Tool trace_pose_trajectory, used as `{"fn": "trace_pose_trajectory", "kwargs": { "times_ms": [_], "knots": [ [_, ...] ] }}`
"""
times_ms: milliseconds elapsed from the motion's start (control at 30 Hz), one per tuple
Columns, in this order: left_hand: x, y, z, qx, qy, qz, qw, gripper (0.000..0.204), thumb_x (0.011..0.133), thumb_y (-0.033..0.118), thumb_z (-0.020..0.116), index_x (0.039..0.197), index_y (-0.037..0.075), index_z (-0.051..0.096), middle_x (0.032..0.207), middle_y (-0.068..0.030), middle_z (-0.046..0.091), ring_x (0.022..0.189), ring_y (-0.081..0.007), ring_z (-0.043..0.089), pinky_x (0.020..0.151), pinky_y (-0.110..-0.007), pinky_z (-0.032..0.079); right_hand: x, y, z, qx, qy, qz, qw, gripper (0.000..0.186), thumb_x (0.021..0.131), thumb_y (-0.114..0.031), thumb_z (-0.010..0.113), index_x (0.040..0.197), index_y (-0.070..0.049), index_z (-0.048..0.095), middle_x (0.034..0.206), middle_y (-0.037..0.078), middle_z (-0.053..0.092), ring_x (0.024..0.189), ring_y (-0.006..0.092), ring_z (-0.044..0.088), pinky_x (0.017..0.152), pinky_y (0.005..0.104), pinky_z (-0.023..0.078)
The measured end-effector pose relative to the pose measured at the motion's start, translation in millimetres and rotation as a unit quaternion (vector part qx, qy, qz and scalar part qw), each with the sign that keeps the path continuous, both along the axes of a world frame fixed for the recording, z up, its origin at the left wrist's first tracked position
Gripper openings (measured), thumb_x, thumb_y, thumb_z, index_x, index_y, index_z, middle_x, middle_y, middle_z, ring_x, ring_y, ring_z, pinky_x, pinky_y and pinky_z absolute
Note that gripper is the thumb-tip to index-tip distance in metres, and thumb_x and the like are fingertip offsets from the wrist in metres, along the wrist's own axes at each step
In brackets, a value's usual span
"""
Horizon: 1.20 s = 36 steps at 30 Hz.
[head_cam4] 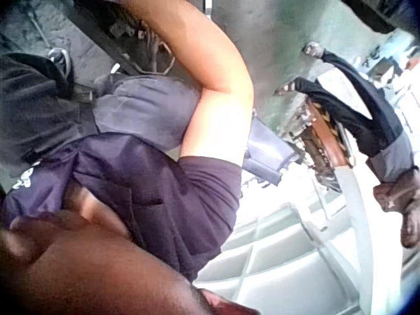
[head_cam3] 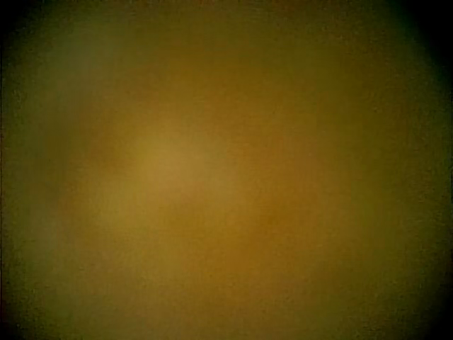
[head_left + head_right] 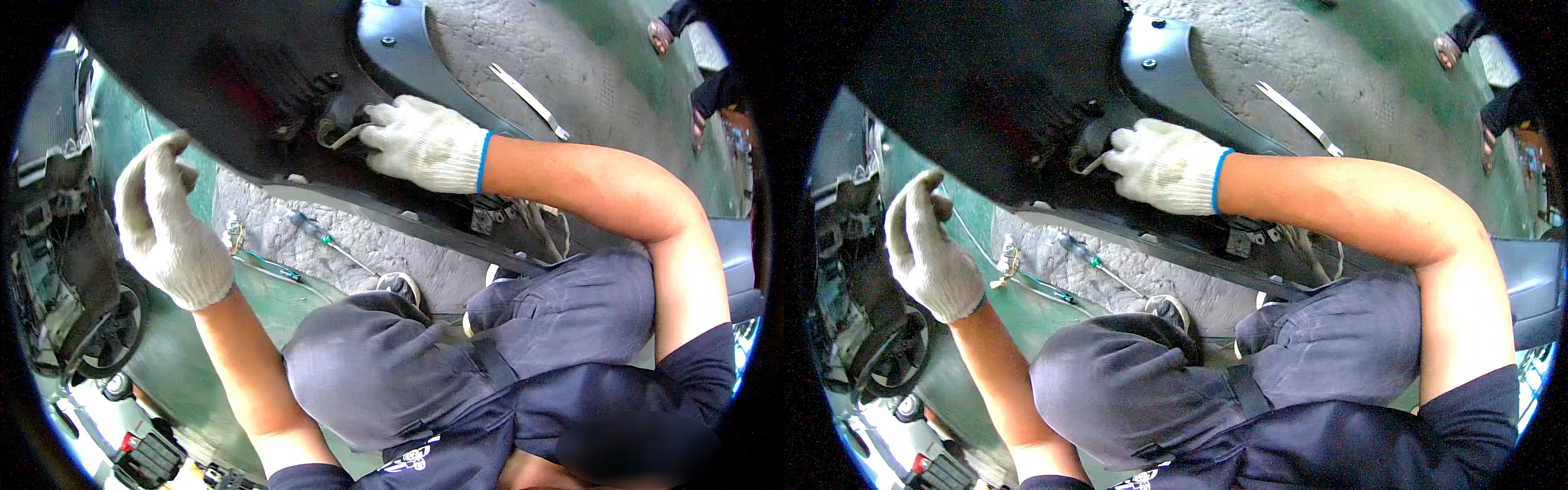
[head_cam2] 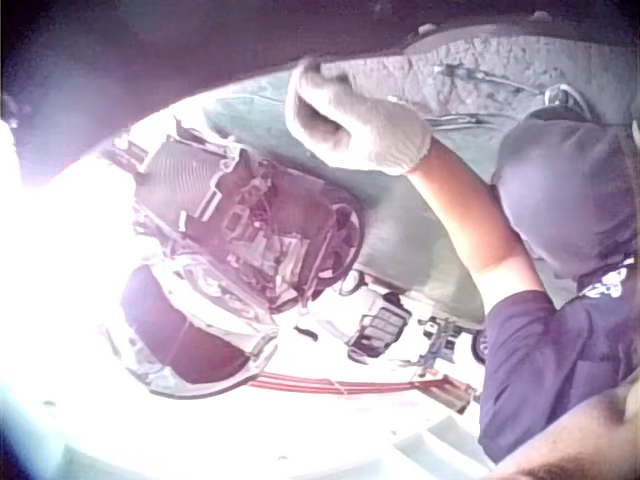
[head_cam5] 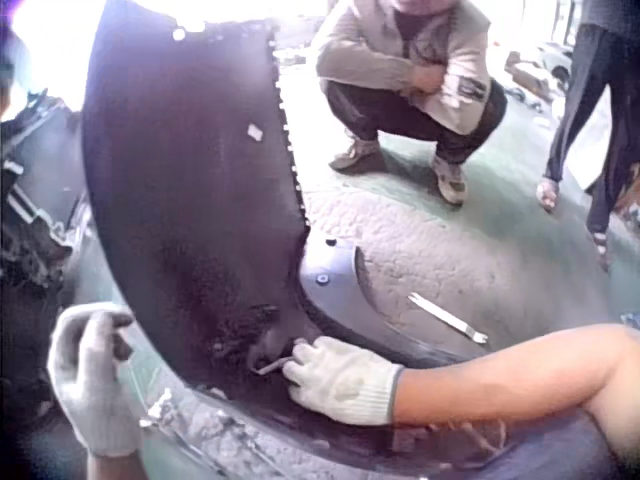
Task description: The person works on the rear bumper of a white car, using a screwdriver to remove fasteners and disconnecting electrical connectors. They then lift the bumper off the vehicle and place it on the floor, where they continue to work on the internal components with assistance from another person.
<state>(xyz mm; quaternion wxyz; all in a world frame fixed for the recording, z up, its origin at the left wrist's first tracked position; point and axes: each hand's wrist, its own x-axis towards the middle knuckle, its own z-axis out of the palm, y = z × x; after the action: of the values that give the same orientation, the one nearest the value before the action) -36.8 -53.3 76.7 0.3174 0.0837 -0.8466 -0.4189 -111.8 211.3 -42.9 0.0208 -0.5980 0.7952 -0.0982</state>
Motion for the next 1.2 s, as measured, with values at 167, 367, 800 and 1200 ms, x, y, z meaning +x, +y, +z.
{"fn": "trace_pose_trajectory", "kwargs": {
  "times_ms": [167,367,800,1200],
  "knots": [
    [46.4,-41.5,-41.6,0.031,-0.118,0.106,0.987,0.054,0.094,0.036,0.084,0.129,-0.001,0.069,0.125,-0.0199,0.071,0.117,-0.0346,0.068,0.108,-0.046,0.052,-3.6,-39.6,32.6,0.097,0.013,0.061,0.993,0.014,0.093,-0.02,0.067,0.092,-0.011,0.077,0.111,0.013,0.069,0.115,0.0316,0.063,0.096,0.0453,0.054],
    [19.0,12.6,-71.7,0.224,-0.253,0.004,0.941,0.085,0.079,0.046,0.084,0.145,0.0,0.056,0.143,-0.0314,0.056,0.138,-0.0466,0.054,0.118,-0.053,0.044,10.1,5.7,-37.1,0.115,-0.013,-0.139,0.983,0.041,0.093,-0.006,0.063,0.133,0.0,0.067,0.131,0.02,0.066,0.113,0.0385,0.063,0.098,0.0485,0.056],
    [1.5,38.8,-93.1,0.234,-0.31,-0.021,0.921,0.104,0.087,0.041,0.073,0.166,-0.011,0.029,0.15,-0.0329,0.05,0.142,-0.0478,0.051,0.12,-0.05,0.044,-47.2,65.6,-135.1,0.054,-0.202,-0.216,0.954,0.04,0.112,-0.017,0.045,0.143,-0.001,0.063,0.123,0.023,0.07,0.113,0.0409,0.067,0.095,0.0496,0.055],
    [8.8,20.4,-66.3,0.208,-0.385,-0.067,0.897,0.106,0.089,0.04,0.071,0.168,-0.011,0.023,0.16,-0.0349,0.048,0.146,-0.0459,0.052,0.123,-0.047,0.045,-69.4,92.1,-155.9,0.012,-0.263,-0.188,0.946,0.035,0.104,-0.024,0.055,0.127,0.0,0.067,0.116,0.022,0.071,0.111,0.0429,0.065,0.097,0.0521,0.051]
  ]
}}
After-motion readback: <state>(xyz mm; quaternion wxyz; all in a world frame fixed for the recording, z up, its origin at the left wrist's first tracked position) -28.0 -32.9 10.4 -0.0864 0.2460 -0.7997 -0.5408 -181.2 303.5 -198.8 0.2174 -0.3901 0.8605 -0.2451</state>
